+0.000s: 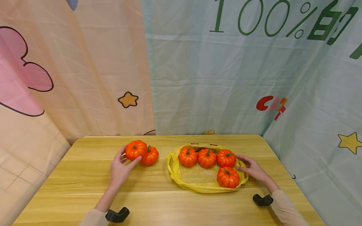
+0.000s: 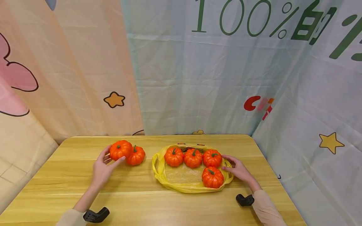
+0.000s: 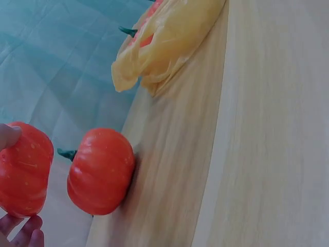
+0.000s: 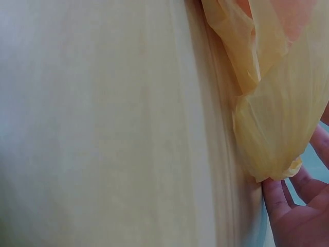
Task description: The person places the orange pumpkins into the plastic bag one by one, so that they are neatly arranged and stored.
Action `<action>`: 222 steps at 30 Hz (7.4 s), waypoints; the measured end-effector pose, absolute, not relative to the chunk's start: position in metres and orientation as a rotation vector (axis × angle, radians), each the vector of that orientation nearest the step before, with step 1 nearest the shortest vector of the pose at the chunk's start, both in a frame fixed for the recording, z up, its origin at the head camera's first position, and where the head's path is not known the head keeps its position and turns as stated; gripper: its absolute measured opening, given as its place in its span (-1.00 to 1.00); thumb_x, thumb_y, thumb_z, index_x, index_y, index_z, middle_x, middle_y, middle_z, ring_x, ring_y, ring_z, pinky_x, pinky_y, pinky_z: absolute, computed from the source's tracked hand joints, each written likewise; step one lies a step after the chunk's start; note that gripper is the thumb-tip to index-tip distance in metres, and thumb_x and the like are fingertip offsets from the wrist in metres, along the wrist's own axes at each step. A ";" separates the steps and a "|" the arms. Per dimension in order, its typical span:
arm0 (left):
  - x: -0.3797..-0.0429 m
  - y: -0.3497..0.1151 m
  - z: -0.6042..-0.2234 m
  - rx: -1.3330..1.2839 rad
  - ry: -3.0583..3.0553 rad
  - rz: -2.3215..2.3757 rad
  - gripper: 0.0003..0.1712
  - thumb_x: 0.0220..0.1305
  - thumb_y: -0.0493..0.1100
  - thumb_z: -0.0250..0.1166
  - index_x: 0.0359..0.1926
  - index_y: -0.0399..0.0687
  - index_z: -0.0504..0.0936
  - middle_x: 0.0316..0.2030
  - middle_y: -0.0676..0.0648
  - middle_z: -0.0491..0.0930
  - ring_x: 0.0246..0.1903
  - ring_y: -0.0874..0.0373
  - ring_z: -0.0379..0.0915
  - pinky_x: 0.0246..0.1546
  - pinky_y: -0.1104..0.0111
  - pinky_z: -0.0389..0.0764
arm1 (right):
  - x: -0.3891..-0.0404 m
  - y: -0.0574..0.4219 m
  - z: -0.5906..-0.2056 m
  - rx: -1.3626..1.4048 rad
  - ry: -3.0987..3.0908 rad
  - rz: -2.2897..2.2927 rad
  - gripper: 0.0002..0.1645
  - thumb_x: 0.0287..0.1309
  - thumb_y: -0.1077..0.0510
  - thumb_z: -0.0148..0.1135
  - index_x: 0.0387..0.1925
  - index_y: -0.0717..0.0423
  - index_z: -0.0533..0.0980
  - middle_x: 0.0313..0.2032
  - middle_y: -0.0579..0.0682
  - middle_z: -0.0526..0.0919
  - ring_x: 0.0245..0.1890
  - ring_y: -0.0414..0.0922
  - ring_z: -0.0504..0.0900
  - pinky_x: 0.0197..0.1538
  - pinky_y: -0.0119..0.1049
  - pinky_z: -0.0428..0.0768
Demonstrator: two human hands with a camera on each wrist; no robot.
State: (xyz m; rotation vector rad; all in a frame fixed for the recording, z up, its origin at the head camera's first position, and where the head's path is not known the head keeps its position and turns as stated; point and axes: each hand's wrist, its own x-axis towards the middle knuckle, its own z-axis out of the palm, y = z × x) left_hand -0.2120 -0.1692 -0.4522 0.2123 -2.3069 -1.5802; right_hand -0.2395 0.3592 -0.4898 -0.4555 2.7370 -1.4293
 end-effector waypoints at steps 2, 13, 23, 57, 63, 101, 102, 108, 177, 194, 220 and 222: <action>-0.212 -0.163 -0.449 0.184 -2.304 -1.608 -0.05 0.01 -0.10 0.51 0.39 -0.13 0.25 0.29 -0.20 0.35 0.07 -0.04 0.34 0.11 0.18 0.39 | -0.239 0.359 -0.490 -0.448 2.748 -1.420 -0.33 0.17 0.20 0.29 0.25 0.42 0.32 0.22 0.41 0.40 0.28 0.38 0.26 0.08 -0.69 0.31; -0.211 -0.128 -0.440 0.060 -2.258 -1.686 -0.11 -0.03 -0.18 0.52 0.33 -0.12 0.31 0.24 -0.17 0.39 0.07 -0.04 0.37 0.16 0.06 0.43 | -0.240 0.360 -0.489 -0.460 2.730 -1.431 -0.34 0.18 0.21 0.27 0.25 0.42 0.32 0.24 0.42 0.38 0.29 0.38 0.25 0.09 -0.65 0.33; -0.210 -0.099 -0.435 -0.024 -2.228 -1.752 -0.13 -0.06 -0.19 0.54 0.29 -0.12 0.35 0.22 -0.14 0.42 0.11 -0.02 0.39 0.16 0.10 0.44 | -0.242 0.363 -0.496 -0.434 2.720 -1.454 -0.31 0.17 0.16 0.29 0.27 0.38 0.32 0.26 0.37 0.39 0.31 0.15 0.32 0.09 -0.74 0.25; -0.188 0.027 -0.466 -0.438 -2.413 -1.817 -0.17 -0.18 -0.15 0.59 0.17 -0.08 0.43 0.09 -0.10 0.53 0.02 -0.01 0.47 0.00 0.13 0.55 | -0.243 0.363 -0.493 -0.438 2.707 -1.443 -0.32 0.20 0.17 0.27 0.28 0.39 0.30 0.26 0.39 0.37 0.32 0.35 0.22 0.07 -0.71 0.28; -0.185 0.036 -0.471 -0.451 -2.453 -1.806 -0.17 -0.21 -0.18 0.60 0.15 -0.10 0.43 0.07 -0.14 0.53 0.01 -0.03 0.47 0.00 0.18 0.57 | -0.243 0.363 -0.494 -0.446 2.696 -1.475 -0.31 0.18 0.18 0.28 0.27 0.39 0.31 0.26 0.39 0.37 0.26 -0.30 0.36 0.08 -0.73 0.26; -0.181 0.041 -0.484 -0.464 -2.604 -1.712 -0.14 -0.21 -0.20 0.59 0.18 -0.18 0.42 0.11 -0.23 0.51 -0.01 -0.07 0.51 -0.07 0.23 0.61 | -0.241 0.362 -0.494 -0.405 2.730 -1.445 -0.31 0.18 0.15 0.29 0.28 0.34 0.32 0.27 0.36 0.37 0.25 -0.14 0.40 0.07 -0.68 0.32; -0.181 0.041 -0.484 -0.467 -2.610 -1.708 -0.14 -0.21 -0.20 0.59 0.19 -0.19 0.42 0.11 -0.23 0.51 0.00 -0.07 0.51 -0.06 0.23 0.61 | -0.241 0.362 -0.494 -0.411 2.725 -1.448 -0.31 0.18 0.15 0.29 0.28 0.34 0.32 0.27 0.36 0.37 0.22 -0.27 0.39 0.07 -0.68 0.32; -0.181 0.040 -0.484 -0.500 -2.619 -1.666 -0.13 -0.19 -0.20 0.58 0.21 -0.23 0.41 0.12 -0.25 0.49 0.00 -0.08 0.49 -0.10 0.28 0.61 | -0.242 0.363 -0.494 -0.427 2.716 -1.462 -0.31 0.18 0.15 0.29 0.28 0.35 0.32 0.26 0.37 0.37 0.16 -0.51 0.34 0.07 -0.69 0.31; -0.241 -0.128 -0.482 0.220 -2.460 -1.474 -0.07 -0.03 -0.13 0.50 0.35 -0.18 0.26 0.28 -0.30 0.26 0.22 -0.23 0.14 0.19 -0.15 0.32 | -0.239 0.358 -0.486 -0.438 2.731 -1.409 -0.33 0.19 0.20 0.26 0.26 0.42 0.30 0.24 0.41 0.38 0.30 0.35 0.25 0.08 -0.65 0.34; -0.245 -0.132 -0.488 0.212 -2.495 -1.526 -0.06 -0.03 -0.13 0.51 0.34 -0.19 0.26 0.28 -0.31 0.26 0.26 -0.26 0.21 0.27 -0.14 0.29 | -0.242 0.361 -0.492 -0.403 2.746 -1.402 -0.33 0.19 0.15 0.28 0.26 0.37 0.33 0.25 0.36 0.39 0.29 0.29 0.27 0.07 -0.70 0.30; -0.232 -0.119 -0.472 0.197 -2.411 -1.555 -0.03 -0.10 -0.04 0.56 0.32 -0.14 0.30 0.27 -0.19 0.34 0.08 -0.10 0.33 0.02 0.12 0.44 | -0.242 0.363 -0.494 -0.394 2.719 -1.448 -0.29 0.17 0.14 0.30 0.28 0.37 0.31 0.26 0.38 0.37 0.15 -0.56 0.31 0.07 -0.72 0.28; -0.231 -0.115 -0.469 0.177 -2.392 -1.570 -0.03 -0.12 -0.04 0.58 0.32 -0.13 0.31 0.27 -0.17 0.35 0.07 -0.07 0.33 0.00 0.17 0.42 | -0.242 0.362 -0.494 -0.392 2.723 -1.439 -0.29 0.18 0.14 0.29 0.28 0.37 0.30 0.26 0.38 0.37 0.26 -0.25 0.37 0.07 -0.73 0.27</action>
